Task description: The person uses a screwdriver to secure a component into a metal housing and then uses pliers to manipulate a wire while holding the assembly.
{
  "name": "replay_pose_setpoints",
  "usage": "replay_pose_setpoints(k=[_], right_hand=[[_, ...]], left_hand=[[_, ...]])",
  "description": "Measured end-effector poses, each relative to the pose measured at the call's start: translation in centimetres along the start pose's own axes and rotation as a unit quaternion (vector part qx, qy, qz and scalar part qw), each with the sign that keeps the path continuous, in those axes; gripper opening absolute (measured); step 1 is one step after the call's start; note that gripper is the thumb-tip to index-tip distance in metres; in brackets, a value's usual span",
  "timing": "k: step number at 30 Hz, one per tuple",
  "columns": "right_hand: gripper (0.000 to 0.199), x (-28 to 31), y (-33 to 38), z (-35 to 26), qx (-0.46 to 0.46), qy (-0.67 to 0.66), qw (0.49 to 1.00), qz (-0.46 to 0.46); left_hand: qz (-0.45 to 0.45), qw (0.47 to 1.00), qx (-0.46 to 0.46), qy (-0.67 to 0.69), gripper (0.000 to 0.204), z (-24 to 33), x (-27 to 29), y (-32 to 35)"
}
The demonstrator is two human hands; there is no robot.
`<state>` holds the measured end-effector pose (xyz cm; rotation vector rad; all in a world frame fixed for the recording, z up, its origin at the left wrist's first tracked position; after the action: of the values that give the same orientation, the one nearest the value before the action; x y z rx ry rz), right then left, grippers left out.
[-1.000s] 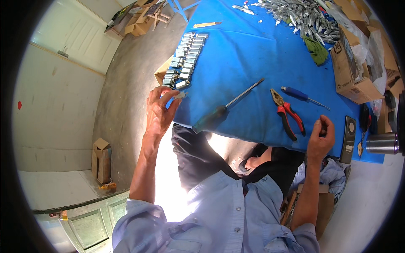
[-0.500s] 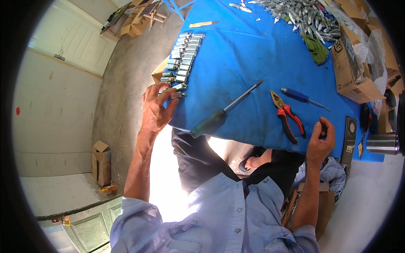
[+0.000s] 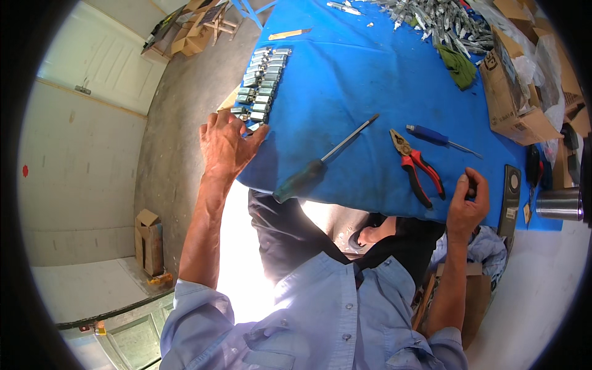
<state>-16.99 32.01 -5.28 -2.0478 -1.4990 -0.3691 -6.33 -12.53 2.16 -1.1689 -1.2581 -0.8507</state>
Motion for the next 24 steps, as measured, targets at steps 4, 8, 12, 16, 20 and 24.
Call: replay_pose_setpoints(k=[4, 8, 12, 16, 20, 24], right_hand=[[0.014, 0.0, 0.0, 0.0, -0.002, -0.002, 1.0, -0.003], [0.013, 0.0, 0.1, 0.0, -0.003, -0.001, 1.0, -0.005], [0.013, 0.0, 0.1, 0.1, 0.005, -0.004, 1.0, -0.002], [0.013, 0.0, 0.1, 0.1, 0.002, -0.004, 1.0, -0.005], [0.013, 0.0, 0.1, -0.1, 0.001, -0.003, 1.0, -0.003], [0.012, 0.0, 0.0, -0.3, 0.0, 0.0, 1.0, -0.002]], left_hand=[[0.026, 0.999, 0.013, 0.019, 0.03, -0.3, -0.8, 0.2], [0.061, 0.996, 0.013, 0.057, 0.021, -1.2, -1.9, 0.6], [0.052, 0.993, 0.033, 0.101, 0.024, -1.4, -2.4, 0.5], [0.045, 0.995, 0.039, 0.085, 0.036, -0.4, -1.5, 0.5], [0.059, 0.994, 0.044, 0.082, 0.043, -0.3, -2.3, 0.3], [0.073, 0.989, 0.064, 0.109, 0.04, -0.5, -3.0, 0.4]])
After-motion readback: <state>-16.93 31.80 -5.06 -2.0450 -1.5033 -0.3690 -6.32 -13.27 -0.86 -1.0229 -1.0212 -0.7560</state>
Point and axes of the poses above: each hand's wrist, its own y-axis away from the middle knuckle, its own x-axis out of the back of the hand, z = x × y, the point moved 1 cm from there along -y, towards the middle knuckle, and after that the axes turned 15 degrees about -x, right-handed, at the moved point
